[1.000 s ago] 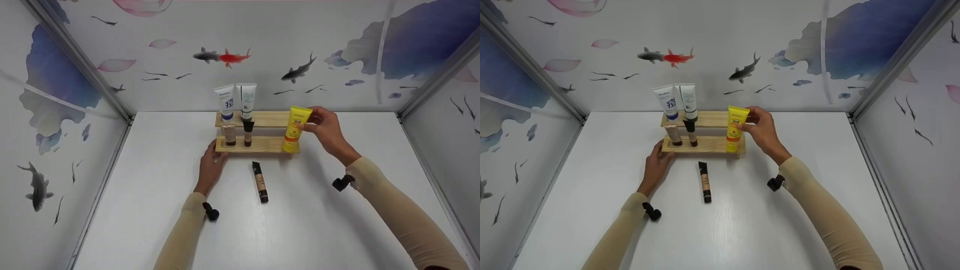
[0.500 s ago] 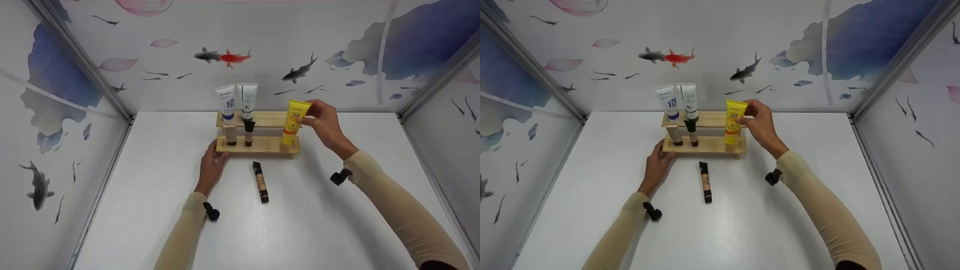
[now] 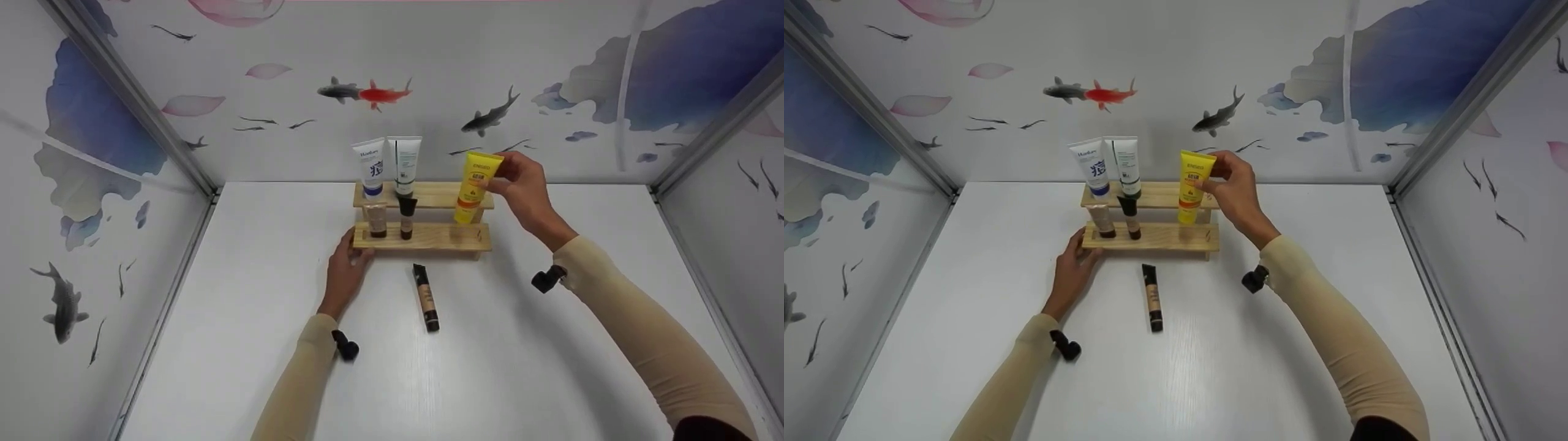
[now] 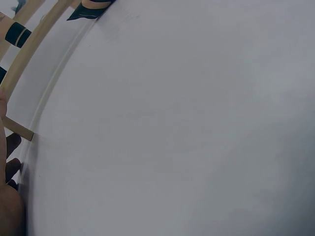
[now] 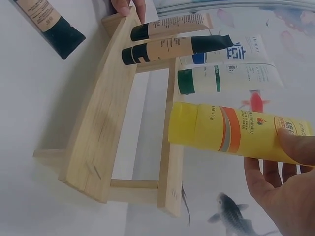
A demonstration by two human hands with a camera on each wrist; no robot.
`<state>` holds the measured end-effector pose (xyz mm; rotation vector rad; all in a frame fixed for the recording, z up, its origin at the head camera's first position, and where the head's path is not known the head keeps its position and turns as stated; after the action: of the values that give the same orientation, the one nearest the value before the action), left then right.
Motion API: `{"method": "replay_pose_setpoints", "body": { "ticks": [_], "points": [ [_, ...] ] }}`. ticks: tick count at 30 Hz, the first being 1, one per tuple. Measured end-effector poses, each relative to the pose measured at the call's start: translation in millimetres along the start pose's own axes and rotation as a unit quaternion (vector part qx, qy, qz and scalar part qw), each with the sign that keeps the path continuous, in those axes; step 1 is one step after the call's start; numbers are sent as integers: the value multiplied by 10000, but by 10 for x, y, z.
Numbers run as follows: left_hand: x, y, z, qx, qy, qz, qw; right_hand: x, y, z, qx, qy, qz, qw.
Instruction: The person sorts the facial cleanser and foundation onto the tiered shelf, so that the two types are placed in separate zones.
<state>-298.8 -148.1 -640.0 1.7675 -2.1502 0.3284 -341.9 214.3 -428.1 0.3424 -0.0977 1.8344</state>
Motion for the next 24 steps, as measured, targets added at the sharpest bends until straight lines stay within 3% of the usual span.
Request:
{"method": "replay_pose_setpoints", "body": {
  "ticks": [8, 24],
  "points": [
    [-7, -3, -14, 64, 26, 15, 10000, -66, 134, 40, 226, -65, -100, 9997],
    [-2, -5, -19, 168, 173, -27, 9997, -225, 335, 47, 238, -211, -193, 9993]
  ]
}}
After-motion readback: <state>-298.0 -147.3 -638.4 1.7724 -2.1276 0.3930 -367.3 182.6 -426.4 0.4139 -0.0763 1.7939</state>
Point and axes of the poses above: each hand's wrist, its own y-axis towards the middle knuckle, its own x-axis out of the back of the hand, z = x × y, the point moved 8 cm from there along y, towards the middle knuckle, and after that the axes turned 14 degrees about z, right-handed, at the moved point
